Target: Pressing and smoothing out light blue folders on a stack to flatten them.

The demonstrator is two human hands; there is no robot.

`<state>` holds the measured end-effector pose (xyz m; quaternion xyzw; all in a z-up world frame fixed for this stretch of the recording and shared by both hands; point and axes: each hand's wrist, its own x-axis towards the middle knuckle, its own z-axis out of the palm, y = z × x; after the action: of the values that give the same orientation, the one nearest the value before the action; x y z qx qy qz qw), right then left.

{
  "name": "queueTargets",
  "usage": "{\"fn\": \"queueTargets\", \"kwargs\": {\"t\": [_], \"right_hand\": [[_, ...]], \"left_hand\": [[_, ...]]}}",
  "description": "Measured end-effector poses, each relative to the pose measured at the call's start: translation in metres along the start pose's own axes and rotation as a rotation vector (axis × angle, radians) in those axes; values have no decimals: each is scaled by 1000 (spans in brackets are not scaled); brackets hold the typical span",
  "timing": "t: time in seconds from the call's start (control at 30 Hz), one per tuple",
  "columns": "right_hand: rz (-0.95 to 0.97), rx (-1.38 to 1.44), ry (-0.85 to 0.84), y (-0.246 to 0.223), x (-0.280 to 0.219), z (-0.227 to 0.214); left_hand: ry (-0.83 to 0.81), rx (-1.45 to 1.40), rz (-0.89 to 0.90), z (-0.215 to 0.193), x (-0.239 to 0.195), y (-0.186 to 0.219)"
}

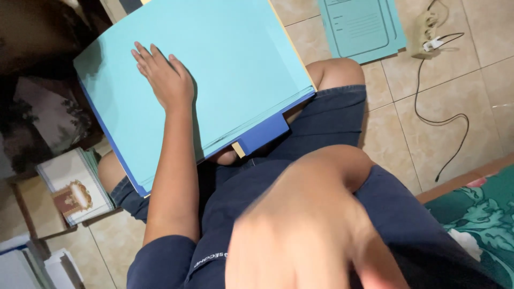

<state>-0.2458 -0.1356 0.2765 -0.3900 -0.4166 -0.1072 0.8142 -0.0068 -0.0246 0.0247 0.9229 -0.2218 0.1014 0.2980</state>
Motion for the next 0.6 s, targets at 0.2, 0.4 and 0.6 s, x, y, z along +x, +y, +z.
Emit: {"fn": "queueTargets", "kwargs": {"t": [0.2, 0.4, 0.6], "right_hand": [[66, -269, 751, -24, -60, -118], [744, -1452, 1256, -66, -270, -370], [1452, -2185, 844, -41, -404, -485]], "left_hand": [[-35, -1, -16, -9, -2, 9], [-47, 32, -13, -3, 2, 7], [-58, 57, -18, -7, 2, 12]]}}
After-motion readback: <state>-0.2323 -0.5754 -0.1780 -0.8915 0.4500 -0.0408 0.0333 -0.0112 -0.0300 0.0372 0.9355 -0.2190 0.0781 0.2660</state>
